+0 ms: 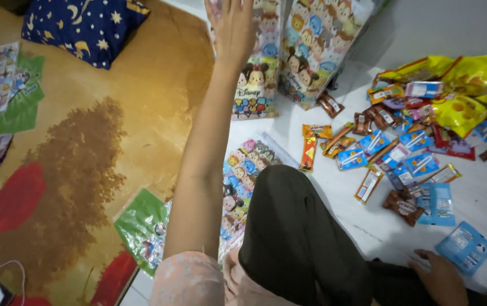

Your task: The person puts various packaged snacks into a large plastic bag by hand, handling individual packs of chocolates and chips.

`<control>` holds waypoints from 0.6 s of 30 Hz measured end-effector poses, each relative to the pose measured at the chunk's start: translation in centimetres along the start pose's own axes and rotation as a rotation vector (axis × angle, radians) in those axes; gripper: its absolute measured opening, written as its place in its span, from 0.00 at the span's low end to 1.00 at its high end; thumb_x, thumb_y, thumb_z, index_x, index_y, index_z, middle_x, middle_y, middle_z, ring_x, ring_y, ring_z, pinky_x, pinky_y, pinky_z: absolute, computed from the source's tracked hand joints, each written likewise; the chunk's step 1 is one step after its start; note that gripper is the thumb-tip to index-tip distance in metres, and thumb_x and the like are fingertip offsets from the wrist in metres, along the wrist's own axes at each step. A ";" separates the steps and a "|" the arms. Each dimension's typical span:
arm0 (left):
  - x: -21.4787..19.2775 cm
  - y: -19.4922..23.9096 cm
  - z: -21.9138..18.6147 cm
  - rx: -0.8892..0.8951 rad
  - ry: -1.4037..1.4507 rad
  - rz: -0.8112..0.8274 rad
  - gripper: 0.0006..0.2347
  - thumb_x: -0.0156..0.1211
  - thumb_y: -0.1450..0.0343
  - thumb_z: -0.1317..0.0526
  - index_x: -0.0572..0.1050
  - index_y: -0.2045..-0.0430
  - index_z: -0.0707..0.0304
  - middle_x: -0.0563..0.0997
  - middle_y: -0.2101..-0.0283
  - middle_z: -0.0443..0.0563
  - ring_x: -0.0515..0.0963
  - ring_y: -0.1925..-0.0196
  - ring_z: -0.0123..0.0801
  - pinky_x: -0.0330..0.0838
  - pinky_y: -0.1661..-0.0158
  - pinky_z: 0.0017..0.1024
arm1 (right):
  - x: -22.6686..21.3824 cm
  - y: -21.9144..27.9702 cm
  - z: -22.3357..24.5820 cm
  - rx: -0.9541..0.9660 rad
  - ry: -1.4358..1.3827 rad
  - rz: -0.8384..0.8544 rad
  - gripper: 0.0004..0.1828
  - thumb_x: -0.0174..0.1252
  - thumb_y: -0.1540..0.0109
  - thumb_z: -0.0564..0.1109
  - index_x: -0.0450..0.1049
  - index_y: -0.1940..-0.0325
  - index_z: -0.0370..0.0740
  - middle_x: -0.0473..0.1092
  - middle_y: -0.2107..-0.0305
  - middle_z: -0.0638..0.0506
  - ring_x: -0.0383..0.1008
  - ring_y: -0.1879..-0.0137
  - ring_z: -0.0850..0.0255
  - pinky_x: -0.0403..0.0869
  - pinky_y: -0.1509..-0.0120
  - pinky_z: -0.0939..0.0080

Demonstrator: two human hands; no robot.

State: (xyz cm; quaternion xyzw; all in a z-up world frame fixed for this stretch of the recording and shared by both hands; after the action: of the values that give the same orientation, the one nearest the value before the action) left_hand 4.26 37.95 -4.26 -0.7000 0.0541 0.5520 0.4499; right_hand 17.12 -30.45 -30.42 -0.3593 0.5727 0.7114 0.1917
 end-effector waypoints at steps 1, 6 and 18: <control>0.4 1.7 0.3 0.016 0.066 -0.048 0.36 0.66 0.37 0.71 0.60 0.33 0.41 0.66 0.29 0.46 0.62 0.26 0.39 0.39 0.32 0.67 | -0.1 0.2 0.1 -0.022 -0.004 -0.018 0.27 0.63 0.37 0.59 0.79 0.35 0.50 0.76 0.38 0.49 0.76 0.34 0.49 0.70 0.29 0.53; 8.6 14.6 4.7 0.014 0.010 0.059 0.21 0.66 0.30 0.52 0.68 0.45 0.56 0.74 0.46 0.52 0.73 0.45 0.48 0.65 0.45 0.54 | 2.8 -2.5 -2.7 -0.208 0.053 -0.158 0.27 0.64 0.40 0.58 0.80 0.38 0.49 0.79 0.44 0.48 0.78 0.37 0.50 0.71 0.32 0.52; 17.6 34.6 7.4 -0.338 0.101 0.754 0.12 0.60 0.35 0.66 0.74 0.59 0.52 0.83 0.60 0.54 0.83 0.58 0.50 0.77 0.60 0.46 | 2.8 -3.6 -2.2 -0.057 0.218 -0.132 0.26 0.65 0.37 0.59 0.81 0.37 0.49 0.81 0.46 0.43 0.79 0.39 0.50 0.72 0.32 0.56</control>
State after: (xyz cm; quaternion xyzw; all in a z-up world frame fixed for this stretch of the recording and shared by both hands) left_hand -14.09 30.05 -38.29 -0.7214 0.2373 0.6441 0.0920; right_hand 18.37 -31.97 -35.06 -0.4766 0.5447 0.6701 0.1644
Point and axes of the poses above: each hand's wrist, its own y-axis away from the middle knuckle, its own x-axis out of the palm, z = x × y, the point moved 2 cm from there along -y, towards the middle knuckle
